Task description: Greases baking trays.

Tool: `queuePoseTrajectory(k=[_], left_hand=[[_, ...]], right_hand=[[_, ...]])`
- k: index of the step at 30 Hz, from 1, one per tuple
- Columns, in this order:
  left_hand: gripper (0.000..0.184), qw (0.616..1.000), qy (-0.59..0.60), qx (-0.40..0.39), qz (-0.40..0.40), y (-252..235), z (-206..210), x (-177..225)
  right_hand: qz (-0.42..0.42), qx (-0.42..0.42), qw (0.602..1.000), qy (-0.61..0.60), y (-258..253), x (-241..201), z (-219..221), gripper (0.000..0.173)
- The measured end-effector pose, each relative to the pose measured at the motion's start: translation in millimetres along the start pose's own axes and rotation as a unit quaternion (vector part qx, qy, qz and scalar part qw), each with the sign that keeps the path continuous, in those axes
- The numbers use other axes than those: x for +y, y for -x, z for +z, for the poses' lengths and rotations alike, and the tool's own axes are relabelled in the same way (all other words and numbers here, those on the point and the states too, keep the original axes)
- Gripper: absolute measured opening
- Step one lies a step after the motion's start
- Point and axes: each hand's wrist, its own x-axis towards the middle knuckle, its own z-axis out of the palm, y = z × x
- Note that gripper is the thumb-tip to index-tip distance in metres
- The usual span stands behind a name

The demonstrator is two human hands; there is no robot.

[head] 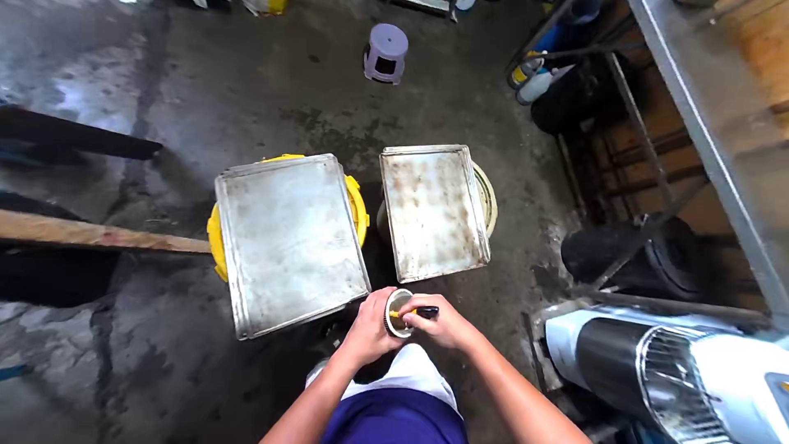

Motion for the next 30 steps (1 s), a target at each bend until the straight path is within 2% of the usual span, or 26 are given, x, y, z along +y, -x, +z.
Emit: queuePoseTrajectory(k=[3,4,6,7,9,10,11,12,13,14,15,16,18,20,21,22,23,24,26,27,28,30], left_hand=[[0.098,0.999,0.024,-0.036,-0.002,-26,28,1],[0.100,0.998,0.035,-0.040,-0.018,-35,36,-2],[0.105,0.995,0.018,-0.057,-0.082,-52,51,-15],[0.106,0.990,-0.016,-0.078,-0.120,-60,58,-24],[0.105,0.960,-0.111,-0.173,-0.187,-72,69,-35],[0.102,0.938,-0.165,-0.226,-0.204,-78,76,-38],[0.100,0.916,-0.213,-0.266,-0.211,-82,84,-42],[0.098,0.898,-0.248,-0.292,-0.217,-84,93,-45],[0.096,0.885,-0.270,-0.307,-0.225,-85,100,-48],[0.096,0.877,-0.277,-0.313,-0.235,-87,104,-50],[0.096,0.874,-0.277,-0.313,-0.247,-92,106,-52],[0.096,0.872,-0.276,-0.312,-0.256,-95,106,-52],[0.093,0.863,-0.278,-0.323,-0.272,-96,105,-51],[0.092,0.863,-0.278,-0.323,-0.272,-99,102,-53],[0.091,0.864,-0.277,-0.320,-0.272,-100,102,-54],[0.092,0.863,-0.274,-0.322,-0.275,-100,103,-54],[0.093,0.862,-0.272,-0.325,-0.279,-100,103,-53],[0.093,0.861,-0.269,-0.326,-0.282,-100,104,-51],[0.090,0.862,-0.264,-0.320,-0.291,-101,104,-48],[0.089,0.862,-0.265,-0.318,-0.292,-102,103,-48],[0.089,0.863,-0.265,-0.316,-0.291,-102,101,-48],[0.090,0.862,-0.265,-0.320,-0.291,-101,99,-49]], right_hand=[[0.107,0.044,0.979,-0.171,16,27,-32,0.019],[0.129,0.078,0.963,-0.221,23,37,-46,0.021],[0.147,0.204,0.932,-0.262,37,52,-76,0.025],[0.135,0.279,0.921,-0.235,39,61,-94,0.024],[0.125,0.394,0.909,-0.055,31,85,-118,0.023],[0.162,0.398,0.901,0.065,22,98,-120,0.026],[0.220,0.352,0.896,0.160,8,107,-114,0.031],[0.270,0.274,0.897,0.217,-10,116,-97,0.036],[0.283,0.196,0.907,0.242,-28,125,-72,0.038],[0.249,0.147,0.927,0.239,-42,133,-47,0.036],[0.189,0.139,0.951,0.203,-50,142,-32,0.033],[0.140,0.163,0.967,0.140,-48,150,-33,0.031],[0.115,0.276,0.952,0.066,-23,167,-78,0.027],[0.150,0.369,0.906,0.145,0,184,-141,0.027],[0.201,0.370,0.886,0.197,-3,181,-157,0.029],[0.257,0.333,0.876,0.235,-15,171,-152,0.031],[0.294,0.277,0.878,0.255,-38,158,-130,0.033],[0.281,0.228,0.897,0.252,-62,149,-99,0.031],[0.162,0.193,0.951,0.177,-96,145,-63,0.028],[0.121,0.203,0.966,0.106,-101,148,-76,0.028],[0.113,0.235,0.964,0.052,-100,154,-106,0.027],[0.150,0.313,0.934,0.087,-85,164,-184,0.027]])
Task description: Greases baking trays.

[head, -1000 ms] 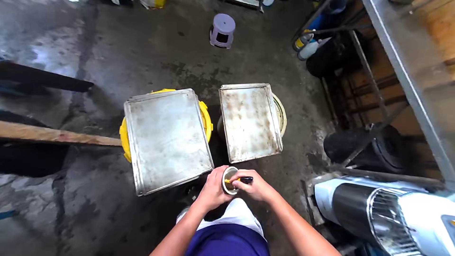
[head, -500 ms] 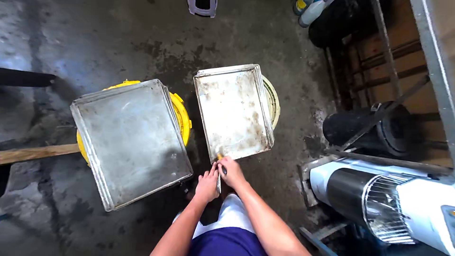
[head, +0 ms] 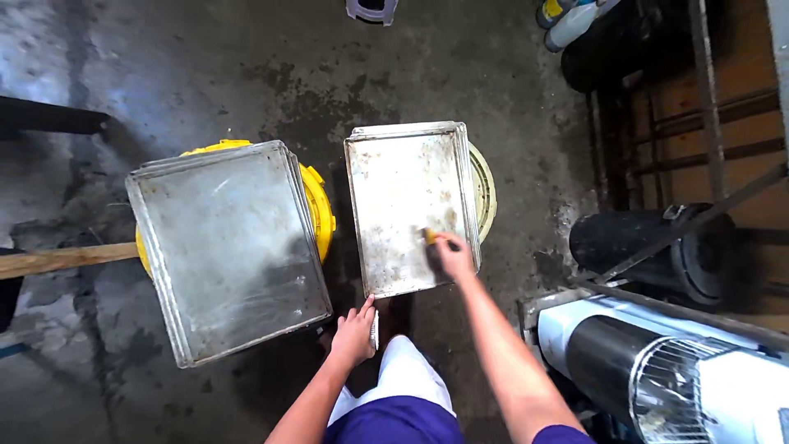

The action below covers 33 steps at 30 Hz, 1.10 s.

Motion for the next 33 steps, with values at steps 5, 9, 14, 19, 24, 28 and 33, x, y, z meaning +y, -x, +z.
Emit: queuePoseTrajectory(k=[5,9,14,19,24,28,33], left_hand=[[0.089,1.000,0.022,-0.003,-0.010,-2,3,3],[0.088,0.999,0.028,-0.004,-0.014,-3,1,2],[0.089,0.999,0.041,-0.006,-0.020,-5,6,-1],[0.089,0.999,0.043,-0.012,-0.030,-7,2,2],[0.088,0.997,0.068,0.002,-0.035,-5,3,3],[0.090,0.998,0.055,-0.014,-0.037,-5,-6,5],[0.106,0.995,0.097,0.009,0.004,4,-21,-7]], right_hand=[[0.053,-0.122,0.966,0.223,-15,-81,72,0.029],[-0.010,-0.124,0.992,-0.028,-63,-70,52,0.028],[0.047,-0.016,0.968,0.246,-132,-75,9,0.032],[-0.118,-0.119,0.986,0.012,-155,-118,95,0.029],[-0.009,0.020,0.978,0.206,-194,-92,-8,0.033],[-0.048,-0.187,0.954,0.231,-68,-96,91,0.030],[0.051,0.009,0.997,-0.061,-78,-10,-50,0.030]])
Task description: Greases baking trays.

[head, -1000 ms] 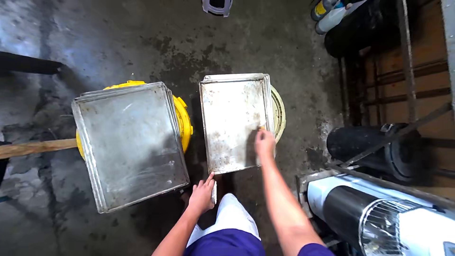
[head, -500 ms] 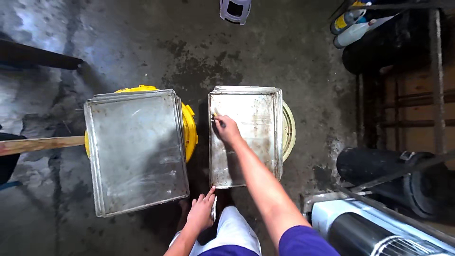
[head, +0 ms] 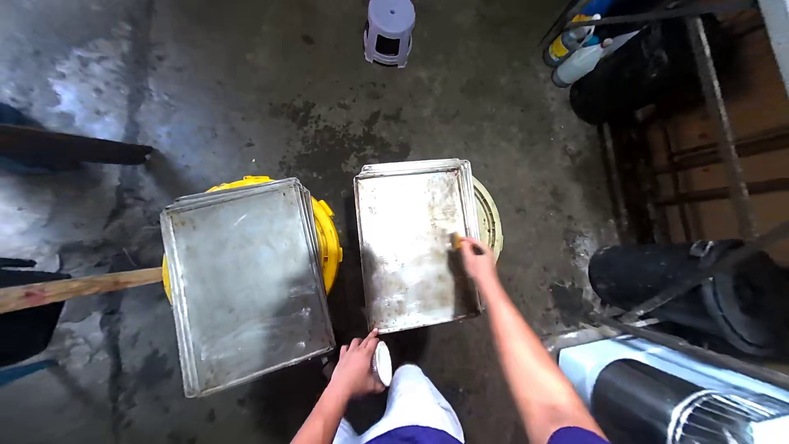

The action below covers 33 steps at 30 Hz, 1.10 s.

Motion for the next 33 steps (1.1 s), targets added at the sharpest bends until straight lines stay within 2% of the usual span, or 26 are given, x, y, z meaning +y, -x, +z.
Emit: queuePoseTrajectory(k=[1,2,4,5,6,7,8,10,13,16,19,22,25,29,33], left_hand=[[0.114,0.994,0.091,0.053,0.022,1,-6,-5],[0.117,0.969,0.206,0.126,0.047,-2,-10,-10],[0.120,0.872,0.428,0.223,0.080,-21,-19,-14],[0.116,0.816,0.522,0.234,0.086,-32,-26,-11],[0.104,0.765,0.593,0.235,0.087,-41,-33,-5],[0.090,0.734,0.635,0.225,0.083,-49,-40,-2],[0.079,0.719,0.657,0.215,0.077,-54,-45,0],[0.071,0.714,0.666,0.206,0.064,-56,-48,5],[0.075,0.724,0.655,0.209,0.061,-39,-39,9],[0.079,0.707,0.669,0.221,0.069,-13,-18,11],[0.076,0.662,0.691,0.283,0.065,13,-2,8],[0.063,0.601,0.704,0.374,0.060,39,-6,-7],[0.062,0.581,0.689,0.429,0.063,70,-15,-47],[0.063,0.570,0.690,0.442,0.062,119,-12,-126],[0.072,0.567,0.673,0.470,0.071,157,-1,-206]], right_hand=[[0.043,0.047,0.997,-0.047,-8,11,-32,0.030],[0.089,0.078,0.986,-0.116,-7,18,-55,0.032],[0.149,0.093,0.943,-0.281,20,32,-76,0.044],[0.173,0.093,0.919,-0.341,40,39,-79,0.049],[0.199,0.098,0.898,-0.381,60,49,-79,0.053],[0.228,0.108,0.878,-0.407,78,62,-75,0.055],[0.255,0.123,0.864,-0.417,94,76,-70,0.057],[0.290,0.146,0.849,-0.417,119,104,-60,0.060],[0.313,0.174,0.839,-0.409,140,133,-42,0.052],[0.339,0.148,0.819,-0.440,156,138,-30,0.053],[0.347,0.135,0.823,-0.429,173,131,-16,0.052],[0.332,0.109,0.851,-0.393,202,115,7,0.049],[0.312,0.060,0.874,-0.368,239,86,42,0.048],[0.278,0.007,0.897,-0.343,280,53,96,0.054],[0.246,-0.035,0.916,-0.314,309,20,155,0.055]])
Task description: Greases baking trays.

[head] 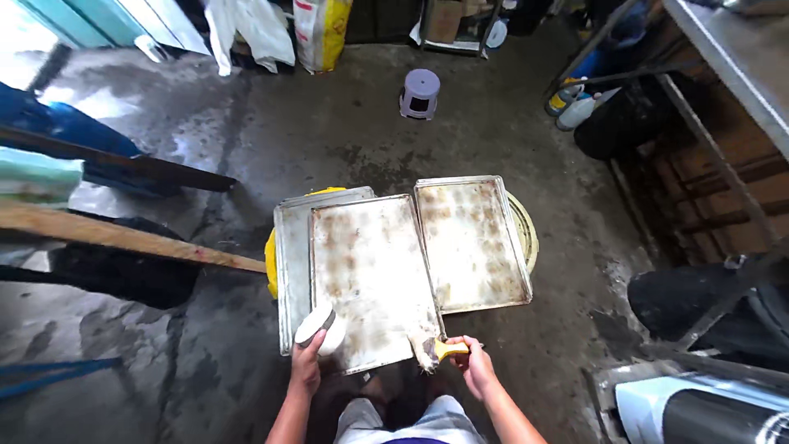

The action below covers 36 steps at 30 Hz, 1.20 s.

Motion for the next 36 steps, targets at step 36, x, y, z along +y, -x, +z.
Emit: queuePoseTrajectory(k=[36], left_hand=[[0.093,0.466,-0.722,-0.511,0.028,41,229,-112]], right_hand=[[-0.162,-0.026,0.806,0.568,-87,-76,-17,0.036]])
